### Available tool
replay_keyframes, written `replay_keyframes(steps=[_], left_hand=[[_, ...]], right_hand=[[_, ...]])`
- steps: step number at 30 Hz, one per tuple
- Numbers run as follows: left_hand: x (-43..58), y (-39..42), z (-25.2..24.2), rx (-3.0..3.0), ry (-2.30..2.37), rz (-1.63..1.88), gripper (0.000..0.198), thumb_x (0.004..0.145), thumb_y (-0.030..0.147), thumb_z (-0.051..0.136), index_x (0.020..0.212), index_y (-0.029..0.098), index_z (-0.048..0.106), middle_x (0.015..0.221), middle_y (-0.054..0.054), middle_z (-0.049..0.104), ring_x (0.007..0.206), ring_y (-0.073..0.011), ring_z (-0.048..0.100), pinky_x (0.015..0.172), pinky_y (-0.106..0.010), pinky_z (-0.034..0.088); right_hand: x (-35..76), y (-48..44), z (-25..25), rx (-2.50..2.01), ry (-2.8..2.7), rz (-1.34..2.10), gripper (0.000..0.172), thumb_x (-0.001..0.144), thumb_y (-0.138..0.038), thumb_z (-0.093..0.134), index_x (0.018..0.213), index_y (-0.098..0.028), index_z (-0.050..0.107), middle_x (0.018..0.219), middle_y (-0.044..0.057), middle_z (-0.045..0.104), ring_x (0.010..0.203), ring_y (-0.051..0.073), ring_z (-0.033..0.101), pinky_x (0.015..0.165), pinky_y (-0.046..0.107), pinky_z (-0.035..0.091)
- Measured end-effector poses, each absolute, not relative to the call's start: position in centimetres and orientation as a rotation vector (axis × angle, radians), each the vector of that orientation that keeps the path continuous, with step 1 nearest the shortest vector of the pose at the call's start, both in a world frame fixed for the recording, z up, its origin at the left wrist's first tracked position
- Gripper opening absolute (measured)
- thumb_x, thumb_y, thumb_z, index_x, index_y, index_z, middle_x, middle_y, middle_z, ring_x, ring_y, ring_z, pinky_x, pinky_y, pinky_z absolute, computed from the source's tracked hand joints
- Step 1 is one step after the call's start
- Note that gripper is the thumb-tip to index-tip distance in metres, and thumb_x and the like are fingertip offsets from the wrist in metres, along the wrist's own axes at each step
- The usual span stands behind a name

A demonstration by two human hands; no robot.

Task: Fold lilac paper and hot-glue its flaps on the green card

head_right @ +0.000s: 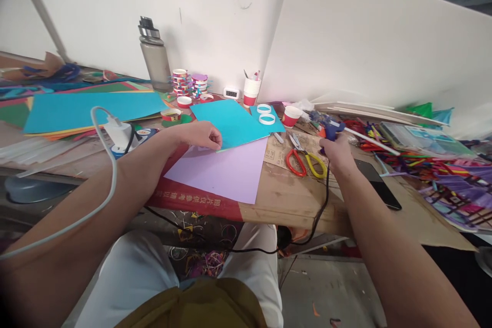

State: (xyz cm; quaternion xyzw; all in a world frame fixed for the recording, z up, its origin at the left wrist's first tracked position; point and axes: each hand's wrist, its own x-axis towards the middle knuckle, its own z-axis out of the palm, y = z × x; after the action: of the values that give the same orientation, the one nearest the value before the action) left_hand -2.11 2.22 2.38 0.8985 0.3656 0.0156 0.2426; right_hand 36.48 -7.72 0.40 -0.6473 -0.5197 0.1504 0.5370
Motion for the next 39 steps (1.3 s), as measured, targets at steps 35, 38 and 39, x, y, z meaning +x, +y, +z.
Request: replay_keyframes(steps=[35, 38, 39], left_hand=[[-2.0, 1.9, 2.6, 2.312, 1.014, 0.046, 0.021, 0.065, 0.034, 0.064, 0.076, 0.018, 0.073, 0.059, 0.001, 0.060, 0.054, -0.0109, 0.049, 0.052, -0.023, 0.033], [-2.1, 2.0, 2.5, 2.309, 1.012, 0.047, 0.021, 0.064, 0.035, 0.065, 0.075, 0.019, 0.073, 0.059, 0.001, 0.061, 0.054, -0.0113, 0.049, 0.054, -0.024, 0.034], [-2.0, 2.1, 2.5, 2.308, 1.015, 0.049, 0.021, 0.064, 0.035, 0.065, 0.075, 0.019, 0.073, 0.059, 0.001, 0.061, 0.054, -0.0115, 0.050, 0.054, -0.024, 0.034]], right_hand=[[24.6, -9.1, 0.1, -1.338, -2.381, -0.063, 0.024, 0.092, -0.040, 0.045, 0.100, -0.020, 0.056, 0.100, 0.012, 0.065, 0.092, 0.029, 0.060, 0.076, 0.040, 0.047], [24.4, -9.0, 0.2, -1.325, -2.410, -0.097, 0.022, 0.091, -0.037, 0.045, 0.102, -0.021, 0.055, 0.102, 0.012, 0.065, 0.094, 0.029, 0.060, 0.078, 0.041, 0.047], [24.4, -9.0, 0.2, -1.326, -2.417, -0.111, 0.021, 0.091, -0.037, 0.046, 0.102, -0.021, 0.055, 0.102, 0.012, 0.065, 0.094, 0.029, 0.059, 0.078, 0.041, 0.047]])
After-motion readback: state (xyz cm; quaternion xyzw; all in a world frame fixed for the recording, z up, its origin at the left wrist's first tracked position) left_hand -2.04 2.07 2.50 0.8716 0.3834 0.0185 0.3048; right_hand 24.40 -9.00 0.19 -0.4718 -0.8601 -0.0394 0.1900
